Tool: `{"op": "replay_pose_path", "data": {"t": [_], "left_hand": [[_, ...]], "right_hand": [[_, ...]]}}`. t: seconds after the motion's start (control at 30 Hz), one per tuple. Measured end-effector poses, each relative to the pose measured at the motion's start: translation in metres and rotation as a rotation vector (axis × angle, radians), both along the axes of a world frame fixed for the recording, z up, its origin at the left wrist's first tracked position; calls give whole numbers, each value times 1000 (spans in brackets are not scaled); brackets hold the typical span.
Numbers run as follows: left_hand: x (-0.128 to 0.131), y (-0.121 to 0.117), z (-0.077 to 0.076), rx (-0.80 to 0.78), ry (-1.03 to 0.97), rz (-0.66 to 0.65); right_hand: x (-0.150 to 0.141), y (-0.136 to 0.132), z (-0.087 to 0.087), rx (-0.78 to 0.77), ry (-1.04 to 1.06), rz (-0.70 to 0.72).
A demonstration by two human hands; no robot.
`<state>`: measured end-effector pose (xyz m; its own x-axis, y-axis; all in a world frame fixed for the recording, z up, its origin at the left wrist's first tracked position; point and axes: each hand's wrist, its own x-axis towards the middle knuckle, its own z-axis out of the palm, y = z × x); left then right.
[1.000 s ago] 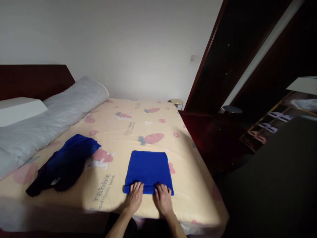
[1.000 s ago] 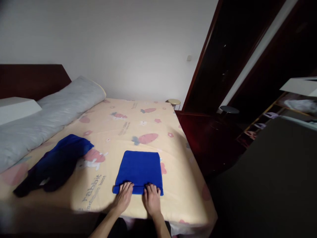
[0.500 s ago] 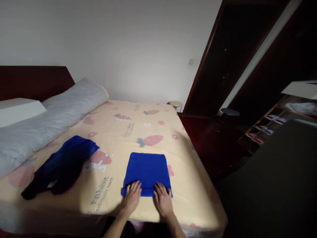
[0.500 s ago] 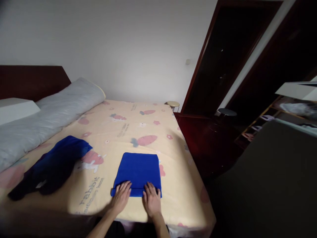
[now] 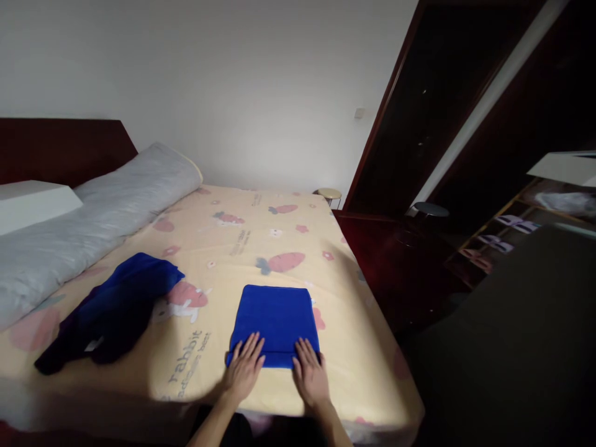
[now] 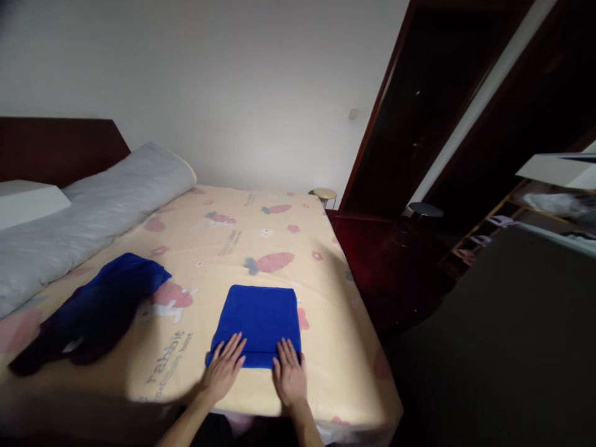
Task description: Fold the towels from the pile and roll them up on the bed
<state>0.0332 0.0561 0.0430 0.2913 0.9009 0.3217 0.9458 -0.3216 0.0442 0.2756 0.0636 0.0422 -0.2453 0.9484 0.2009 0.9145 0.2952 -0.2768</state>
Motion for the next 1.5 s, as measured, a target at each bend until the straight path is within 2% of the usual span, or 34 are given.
{"op": "replay_pose_path", "data": {"t": [0.1, 0.17, 0.23, 0.37, 0.43, 0.47, 0.6, 0.7, 0.8, 0.87, 0.97, 1.07, 1.17, 1.3, 1.4, 1.5], "left_hand": [[-49, -5, 2, 72, 27, 165], [-58, -12, 6, 148, 40, 225], [-41, -20, 9, 204, 59, 168], [26, -32, 7, 154, 72, -79], [41, -35, 4, 99, 42, -89], [40, -36, 3, 74, 30, -80], [-5, -38, 8, -2, 27, -80], [-35, -37, 9, -24, 28, -101], [-42, -31, 3, -27, 40, -126], [-39, -26, -3, -14, 52, -88], [-38, -18, -10, -16, 69, 3], [-45, -16, -11, -48, 75, 35], [-53, -15, -3, -65, 41, 19], [-54, -18, 24, -115, -90, -14], [-51, -28, 42, -194, -203, 36], [-49, -45, 47, -280, -298, 73]], "right_hand": [[48, -1, -5, 26, -21, -146], [58, -6, -5, 76, -10, -182], [43, -12, -4, 131, 14, -123], [-19, -23, -5, 162, 41, 140], [-31, -27, -8, 157, 36, 165], [-29, -27, -9, 158, 30, 166], [18, -28, -18, 179, -1, 207], [46, -27, -24, 209, -14, 126], [49, -23, -27, 242, -30, 67], [43, -18, -24, 248, -46, 58], [37, -12, -13, 228, -74, 28], [35, -8, 2, 217, -96, -16], [36, -7, 15, 166, -138, 25], [40, -4, 27, 97, -179, 104], [45, -6, 34, 49, -175, 168], [51, -14, 40, -7, -159, 230]]}}
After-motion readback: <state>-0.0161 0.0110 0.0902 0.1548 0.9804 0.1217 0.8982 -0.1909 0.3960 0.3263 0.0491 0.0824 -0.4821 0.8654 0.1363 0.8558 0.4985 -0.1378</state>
